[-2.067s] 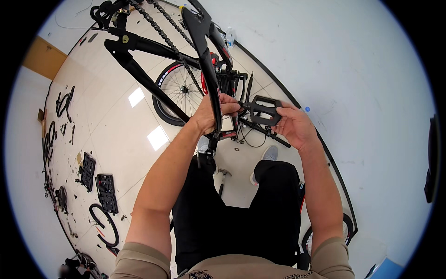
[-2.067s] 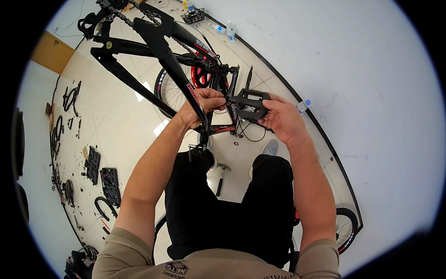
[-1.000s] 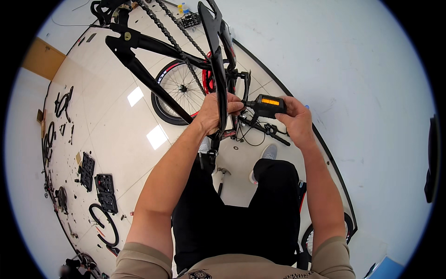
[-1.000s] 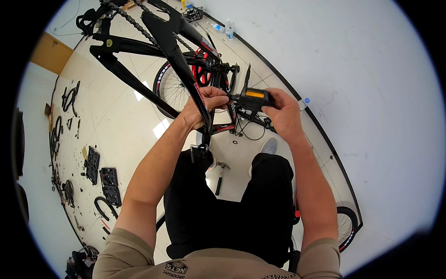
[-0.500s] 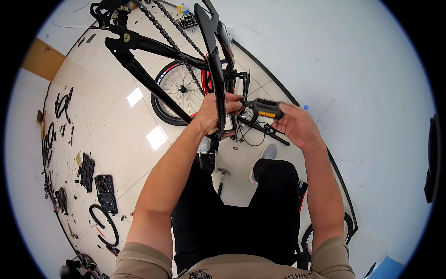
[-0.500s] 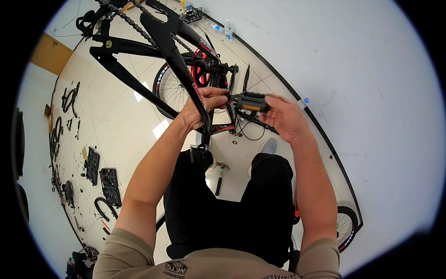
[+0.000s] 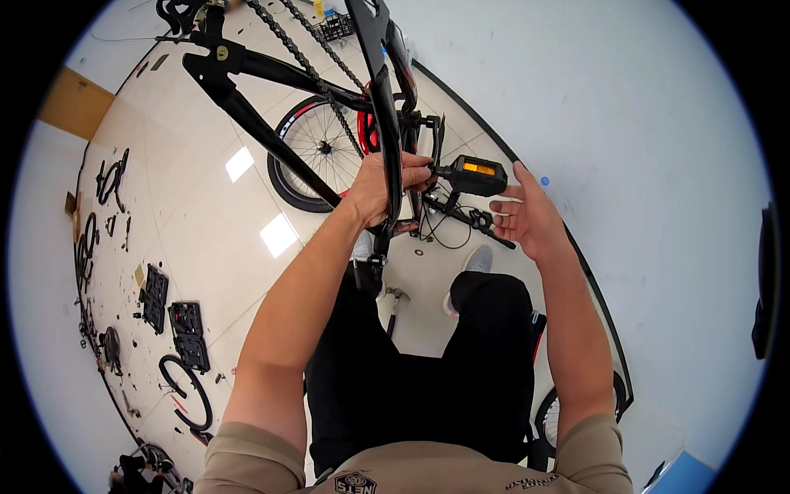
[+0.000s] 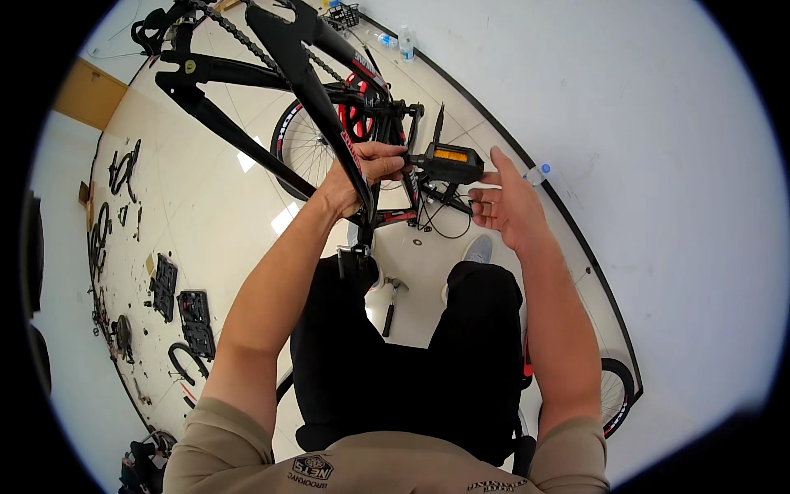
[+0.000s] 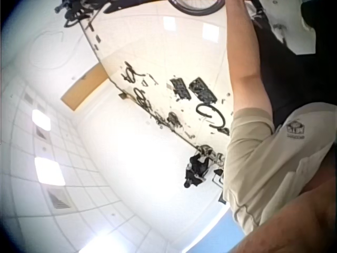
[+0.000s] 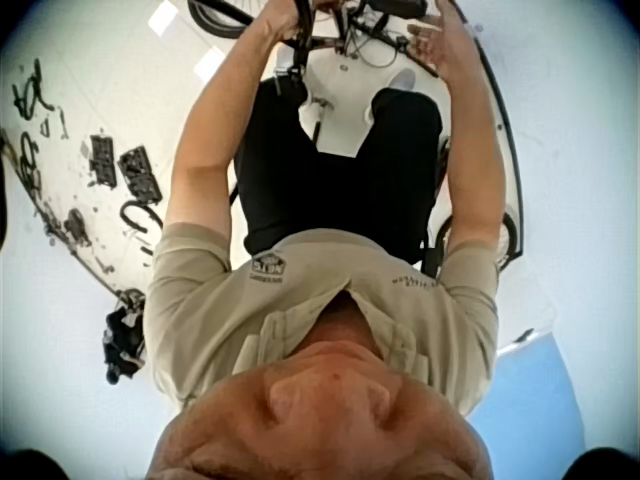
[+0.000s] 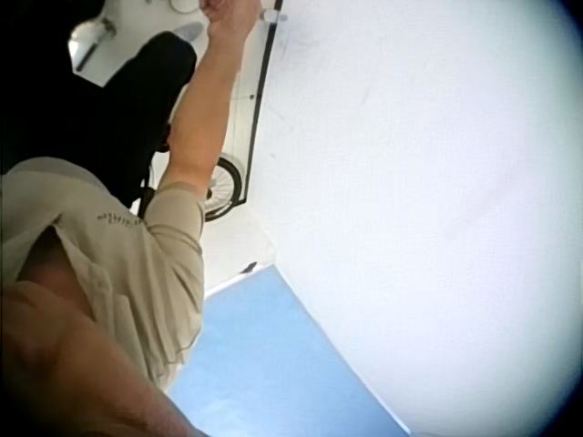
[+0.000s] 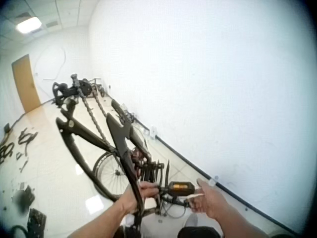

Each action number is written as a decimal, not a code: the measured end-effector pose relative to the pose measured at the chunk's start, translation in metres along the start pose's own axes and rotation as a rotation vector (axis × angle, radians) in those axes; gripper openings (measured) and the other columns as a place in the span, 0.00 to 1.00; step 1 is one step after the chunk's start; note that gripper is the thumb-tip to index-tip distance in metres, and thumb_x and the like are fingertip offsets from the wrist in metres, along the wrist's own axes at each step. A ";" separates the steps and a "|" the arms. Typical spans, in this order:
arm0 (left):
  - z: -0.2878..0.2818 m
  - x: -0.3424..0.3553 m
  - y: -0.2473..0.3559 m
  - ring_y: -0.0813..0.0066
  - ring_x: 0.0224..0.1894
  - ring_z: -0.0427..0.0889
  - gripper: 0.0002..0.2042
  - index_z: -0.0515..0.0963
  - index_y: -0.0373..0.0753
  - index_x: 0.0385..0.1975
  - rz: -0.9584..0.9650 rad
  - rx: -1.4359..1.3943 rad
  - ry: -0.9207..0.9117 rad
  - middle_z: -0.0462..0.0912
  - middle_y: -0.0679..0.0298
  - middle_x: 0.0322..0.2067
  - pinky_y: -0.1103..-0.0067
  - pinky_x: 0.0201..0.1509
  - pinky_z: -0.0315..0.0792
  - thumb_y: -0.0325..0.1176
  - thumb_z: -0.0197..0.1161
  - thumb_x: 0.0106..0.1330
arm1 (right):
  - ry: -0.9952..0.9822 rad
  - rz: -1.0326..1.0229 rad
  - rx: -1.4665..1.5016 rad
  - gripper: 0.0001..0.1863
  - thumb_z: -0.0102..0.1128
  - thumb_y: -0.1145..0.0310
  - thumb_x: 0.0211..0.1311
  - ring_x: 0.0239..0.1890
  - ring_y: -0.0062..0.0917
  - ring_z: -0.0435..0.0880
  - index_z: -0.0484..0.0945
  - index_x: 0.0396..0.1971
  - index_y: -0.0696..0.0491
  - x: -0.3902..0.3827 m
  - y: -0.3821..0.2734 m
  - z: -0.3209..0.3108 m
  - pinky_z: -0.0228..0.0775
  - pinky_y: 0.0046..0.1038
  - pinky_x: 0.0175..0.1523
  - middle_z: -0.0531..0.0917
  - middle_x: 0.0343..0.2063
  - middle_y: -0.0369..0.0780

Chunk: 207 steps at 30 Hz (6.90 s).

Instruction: The person works on a bicycle frame, using pliers to adjust components near the rear derailleur and a digital torque wrench to tighten bolts on the frame. The person rotates the frame to access different areas and continues tightening various bolts.

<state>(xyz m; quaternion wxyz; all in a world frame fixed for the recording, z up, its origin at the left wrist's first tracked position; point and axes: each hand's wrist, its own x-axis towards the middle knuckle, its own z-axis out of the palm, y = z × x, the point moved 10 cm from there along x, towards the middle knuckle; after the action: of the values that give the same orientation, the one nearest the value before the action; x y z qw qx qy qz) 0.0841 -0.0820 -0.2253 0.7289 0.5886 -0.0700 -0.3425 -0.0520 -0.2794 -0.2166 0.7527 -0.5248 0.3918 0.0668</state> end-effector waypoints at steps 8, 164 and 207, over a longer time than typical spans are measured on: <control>0.002 0.004 -0.005 0.68 0.40 0.86 0.12 0.80 0.27 0.47 -0.015 -0.023 -0.015 0.85 0.54 0.38 0.78 0.47 0.79 0.21 0.65 0.64 | -0.204 -0.338 -0.013 0.17 0.65 0.66 0.62 0.38 0.26 0.82 0.78 0.46 0.60 0.003 -0.036 0.014 0.75 0.30 0.49 0.84 0.37 0.41; -0.009 0.004 -0.007 0.71 0.33 0.85 0.10 0.79 0.31 0.43 -0.044 0.023 0.047 0.86 0.57 0.35 0.78 0.41 0.81 0.25 0.67 0.64 | -0.221 -0.293 -0.044 0.20 0.59 0.81 0.56 0.39 0.20 0.80 0.79 0.51 0.59 0.004 -0.021 0.023 0.72 0.25 0.44 0.83 0.39 0.37; 0.006 0.011 -0.014 0.71 0.36 0.86 0.11 0.78 0.33 0.43 -0.005 0.056 0.041 0.84 0.61 0.35 0.78 0.39 0.80 0.27 0.68 0.64 | -0.104 -0.555 -0.046 0.21 0.63 0.77 0.59 0.45 0.26 0.82 0.75 0.54 0.59 -0.030 0.078 0.074 0.76 0.27 0.50 0.83 0.44 0.43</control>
<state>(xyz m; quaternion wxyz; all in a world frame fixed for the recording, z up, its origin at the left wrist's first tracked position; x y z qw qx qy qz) 0.0836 -0.0946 -0.2397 0.7126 0.6158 -0.0633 -0.3303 -0.0737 -0.1739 -0.2437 0.7490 -0.6251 0.1924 -0.1063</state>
